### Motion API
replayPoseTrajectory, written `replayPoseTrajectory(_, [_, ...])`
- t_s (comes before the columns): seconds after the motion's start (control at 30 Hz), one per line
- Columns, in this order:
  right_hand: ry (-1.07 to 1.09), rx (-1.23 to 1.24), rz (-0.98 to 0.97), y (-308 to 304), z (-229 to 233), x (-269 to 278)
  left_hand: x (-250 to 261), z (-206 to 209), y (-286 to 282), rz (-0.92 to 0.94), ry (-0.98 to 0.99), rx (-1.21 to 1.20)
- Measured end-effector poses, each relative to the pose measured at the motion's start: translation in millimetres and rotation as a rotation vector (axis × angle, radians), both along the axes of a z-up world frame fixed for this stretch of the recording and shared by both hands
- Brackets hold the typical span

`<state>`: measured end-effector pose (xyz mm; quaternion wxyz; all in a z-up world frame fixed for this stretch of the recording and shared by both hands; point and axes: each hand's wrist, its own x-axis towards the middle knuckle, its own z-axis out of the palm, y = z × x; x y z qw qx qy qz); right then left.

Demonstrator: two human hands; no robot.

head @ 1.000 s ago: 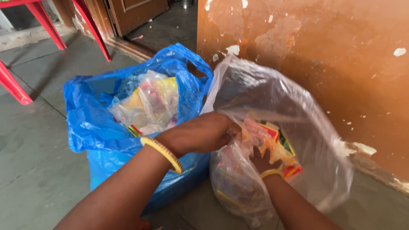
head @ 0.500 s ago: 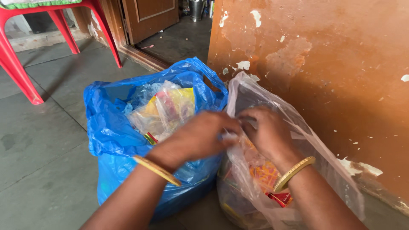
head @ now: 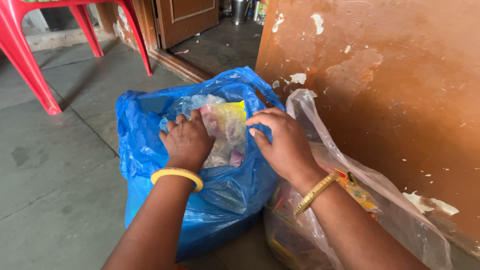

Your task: The person sits on the floor and transfers various packaged items from a blue plastic bag into a clear plastic bag. They handle snack packets, a red box, and other small packages one by one, placing them into the clear bag.

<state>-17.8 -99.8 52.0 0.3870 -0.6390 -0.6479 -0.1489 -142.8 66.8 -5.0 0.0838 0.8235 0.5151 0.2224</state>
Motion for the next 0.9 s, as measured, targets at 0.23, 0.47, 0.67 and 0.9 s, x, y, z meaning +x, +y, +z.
replayPoseTrajectory(0.23, [0.019,-0.047,0.058,28,-12,-14,-8,10,6,0.025,-0.050,-0.087])
replayPoseTrajectory(0.47, [0.000,-0.055,0.041,40,-33,-16,-24,6,25,-0.226,-0.316,-0.123])
replayPoseTrajectory(0.67, [0.039,-0.116,-0.030,41,-39,-21,-47,21,17,-0.245,-0.525,0.035])
replayPoseTrajectory(0.9, [0.115,-0.071,-0.044,31,-27,-29,-58,43,1,-0.359,-0.942,-0.151])
